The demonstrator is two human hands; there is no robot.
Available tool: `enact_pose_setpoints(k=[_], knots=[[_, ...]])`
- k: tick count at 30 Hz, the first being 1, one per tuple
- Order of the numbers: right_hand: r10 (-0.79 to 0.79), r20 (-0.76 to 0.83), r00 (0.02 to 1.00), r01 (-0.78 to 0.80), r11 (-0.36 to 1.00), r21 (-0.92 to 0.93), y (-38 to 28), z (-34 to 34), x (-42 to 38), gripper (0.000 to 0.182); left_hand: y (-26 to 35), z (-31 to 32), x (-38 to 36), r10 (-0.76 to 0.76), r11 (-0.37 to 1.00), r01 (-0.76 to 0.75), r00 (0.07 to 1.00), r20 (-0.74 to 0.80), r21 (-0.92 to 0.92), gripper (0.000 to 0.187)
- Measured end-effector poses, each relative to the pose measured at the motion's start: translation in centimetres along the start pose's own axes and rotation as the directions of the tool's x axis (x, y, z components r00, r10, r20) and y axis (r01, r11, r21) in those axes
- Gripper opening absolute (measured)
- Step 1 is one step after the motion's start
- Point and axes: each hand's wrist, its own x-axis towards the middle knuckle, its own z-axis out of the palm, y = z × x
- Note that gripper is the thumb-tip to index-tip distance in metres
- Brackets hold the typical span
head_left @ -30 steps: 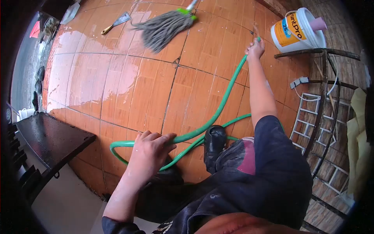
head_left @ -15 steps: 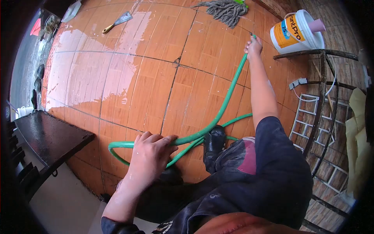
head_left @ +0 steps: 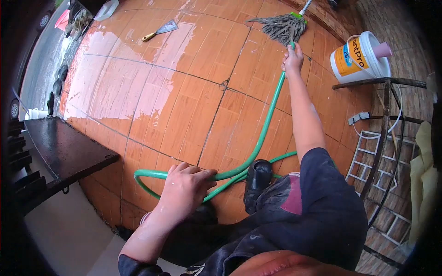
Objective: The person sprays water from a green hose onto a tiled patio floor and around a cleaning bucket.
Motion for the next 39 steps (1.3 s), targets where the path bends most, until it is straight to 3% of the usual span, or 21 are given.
enact_pose_setpoints(k=[3,11,17,25,28,33,39], knots=[[-0.060,0.133,0.989,0.063,0.998,-0.021,-0.8,0.9,0.2,0.020,0.2,-0.2,-0.3,-0.050,0.997,0.052,0.998,0.035,-0.058,0.028],[-0.131,0.007,0.991,0.131,0.989,0.070,-4.1,2.7,-0.9,0.022,0.3,-0.2,-0.8,-0.049,0.998,0.049,0.999,0.003,-0.028,0.027],[-0.205,0.028,0.978,0.201,0.974,0.107,-5.9,3.3,-1.6,0.021,0.3,-0.3,-1.0,-0.053,0.998,0.053,0.999,0.001,-0.019,0.028],[-0.234,0.074,0.969,0.224,0.966,0.125,-8.4,4.2,-2.5,0.018,0.2,-0.4,-1.1,-0.038,0.998,0.039,0.999,0.013,-0.040,0.029],[-0.243,0.073,0.967,0.235,0.966,0.107,-8.5,4.3,-2.5,0.020,0.4,-0.8,-1.0,-0.091,0.995,0.094,0.993,0.082,-0.035,0.024],[-0.231,0.088,0.969,0.225,0.971,0.078,-8.5,4.3,-2.6,0.021,-0.1,-0.4,-1.2,-0.011,0.999,0.010,1.000,-0.008,-0.051,0.029],[-0.170,0.090,0.981,0.168,0.985,0.023,-6.9,3.4,-1.2,0.026,0.0,-0.7,-1.3,-0.011,0.999,0.011,1.000,0.002,-0.047,0.029]])
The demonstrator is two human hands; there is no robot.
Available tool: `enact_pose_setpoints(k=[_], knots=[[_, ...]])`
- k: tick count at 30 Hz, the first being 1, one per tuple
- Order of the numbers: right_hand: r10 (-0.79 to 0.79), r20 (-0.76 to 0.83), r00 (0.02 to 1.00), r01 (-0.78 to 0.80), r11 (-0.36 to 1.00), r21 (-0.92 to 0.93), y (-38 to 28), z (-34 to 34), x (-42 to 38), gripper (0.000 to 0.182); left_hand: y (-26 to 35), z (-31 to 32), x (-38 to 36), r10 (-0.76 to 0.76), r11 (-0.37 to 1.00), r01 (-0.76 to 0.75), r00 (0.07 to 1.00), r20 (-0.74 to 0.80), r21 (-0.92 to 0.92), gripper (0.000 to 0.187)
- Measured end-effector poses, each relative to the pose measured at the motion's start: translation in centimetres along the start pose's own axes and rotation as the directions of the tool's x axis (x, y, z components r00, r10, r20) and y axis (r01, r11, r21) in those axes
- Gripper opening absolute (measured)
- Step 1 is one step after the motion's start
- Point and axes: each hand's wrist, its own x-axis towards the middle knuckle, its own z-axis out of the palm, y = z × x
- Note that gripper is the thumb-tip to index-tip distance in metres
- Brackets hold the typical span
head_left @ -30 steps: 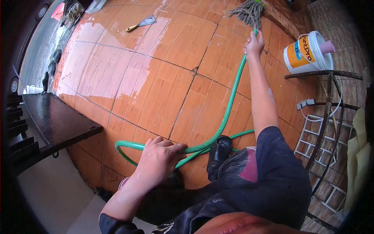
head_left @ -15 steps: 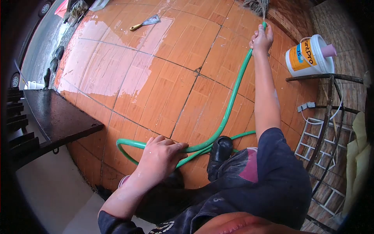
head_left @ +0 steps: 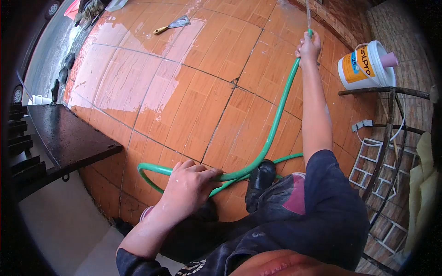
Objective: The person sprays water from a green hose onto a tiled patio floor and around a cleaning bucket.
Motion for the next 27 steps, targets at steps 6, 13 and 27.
enact_pose_setpoints(k=[6,13,27], knots=[[0.156,-0.005,0.988,-0.156,0.981,-0.116,4.9,-1.9,0.3,0.026,0.0,0.2,-0.2,0.015,1.000,-0.014,1.000,0.015,-0.010,0.028],[0.124,-0.039,0.992,-0.129,0.971,-0.200,5.9,-2.2,0.3,0.025,0.1,-0.4,0.0,-0.016,1.000,0.016,0.999,0.034,0.004,0.028],[0.116,-0.052,0.992,-0.124,0.968,-0.217,5.7,-1.7,-0.4,0.024,-0.5,-1.1,0.1,-0.066,0.997,0.066,0.998,0.010,-0.026,0.028]])
